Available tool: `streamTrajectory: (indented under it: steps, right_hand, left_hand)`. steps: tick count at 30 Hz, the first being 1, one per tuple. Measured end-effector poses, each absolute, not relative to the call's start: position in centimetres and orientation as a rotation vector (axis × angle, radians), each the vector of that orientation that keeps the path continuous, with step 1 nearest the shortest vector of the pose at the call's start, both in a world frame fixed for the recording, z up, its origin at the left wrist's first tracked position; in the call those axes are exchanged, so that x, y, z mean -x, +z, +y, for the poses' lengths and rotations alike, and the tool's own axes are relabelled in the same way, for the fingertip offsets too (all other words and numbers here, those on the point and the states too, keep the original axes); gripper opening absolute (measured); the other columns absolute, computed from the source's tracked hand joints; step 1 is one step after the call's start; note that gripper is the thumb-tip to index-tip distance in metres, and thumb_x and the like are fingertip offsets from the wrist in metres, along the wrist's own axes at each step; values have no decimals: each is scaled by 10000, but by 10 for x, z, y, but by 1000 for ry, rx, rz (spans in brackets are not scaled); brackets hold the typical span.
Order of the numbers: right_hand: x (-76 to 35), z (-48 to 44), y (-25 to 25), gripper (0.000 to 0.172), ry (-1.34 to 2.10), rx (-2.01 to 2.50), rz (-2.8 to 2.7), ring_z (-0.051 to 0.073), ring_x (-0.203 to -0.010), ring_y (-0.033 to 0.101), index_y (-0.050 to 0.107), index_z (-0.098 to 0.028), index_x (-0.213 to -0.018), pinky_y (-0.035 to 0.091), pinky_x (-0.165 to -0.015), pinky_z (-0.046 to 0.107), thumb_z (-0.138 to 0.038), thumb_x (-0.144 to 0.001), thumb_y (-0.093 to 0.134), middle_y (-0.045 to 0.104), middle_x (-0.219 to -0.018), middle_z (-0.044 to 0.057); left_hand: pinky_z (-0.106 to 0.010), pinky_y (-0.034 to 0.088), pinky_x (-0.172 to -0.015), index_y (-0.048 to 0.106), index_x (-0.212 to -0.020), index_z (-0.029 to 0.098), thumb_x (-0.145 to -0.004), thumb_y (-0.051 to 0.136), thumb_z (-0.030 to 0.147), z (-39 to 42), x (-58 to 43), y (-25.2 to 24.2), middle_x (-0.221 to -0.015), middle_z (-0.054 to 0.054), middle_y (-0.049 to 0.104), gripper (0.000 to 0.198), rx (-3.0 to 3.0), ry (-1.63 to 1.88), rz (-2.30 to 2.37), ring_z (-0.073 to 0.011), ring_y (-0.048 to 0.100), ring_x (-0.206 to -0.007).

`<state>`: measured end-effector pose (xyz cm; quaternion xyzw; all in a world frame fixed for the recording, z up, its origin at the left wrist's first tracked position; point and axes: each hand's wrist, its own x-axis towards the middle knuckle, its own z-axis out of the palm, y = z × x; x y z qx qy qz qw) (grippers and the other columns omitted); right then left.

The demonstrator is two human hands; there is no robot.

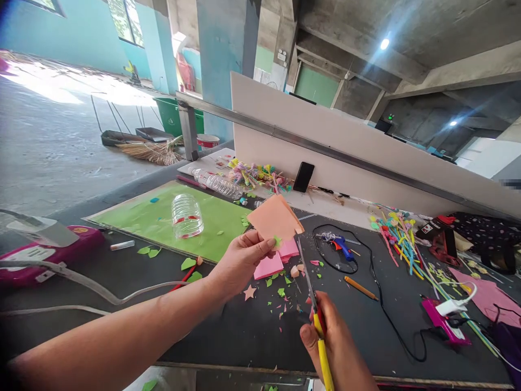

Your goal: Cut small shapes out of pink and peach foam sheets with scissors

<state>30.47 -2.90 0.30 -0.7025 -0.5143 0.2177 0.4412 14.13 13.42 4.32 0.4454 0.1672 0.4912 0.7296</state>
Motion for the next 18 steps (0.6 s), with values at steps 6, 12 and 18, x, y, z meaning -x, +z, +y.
streamTrajectory:
  steps: [6,12,18]
  right_hand:
    - [-284,-25,14,576,709,1639,-1302,193,-602,536,586,-263,-1031,395,-505,297,-726,-700,500,560,-698,13]
    - [-276,-18,17,563,813,1603,-1238,181,-594,537,603,-272,-1004,411,-479,279,-725,-674,546,576,-725,13]
    - [-273,-14,15,562,810,1585,-1204,204,-681,584,607,-275,-992,468,-528,282,-735,-674,539,595,-767,31]
  left_hand:
    - [-224,393,-615,633,-647,126,-704,712,290,128,-141,46,-632,-3,617,190,-969,1047,307,-84,508,-586]
    - [-224,392,-605,637,-647,126,-685,721,306,128,-140,48,-643,-13,630,202,-995,1017,329,-95,524,-596]
    - [-223,375,-565,653,-674,136,-686,713,349,127,-138,49,-660,-19,653,222,-1043,978,346,-103,540,-579]
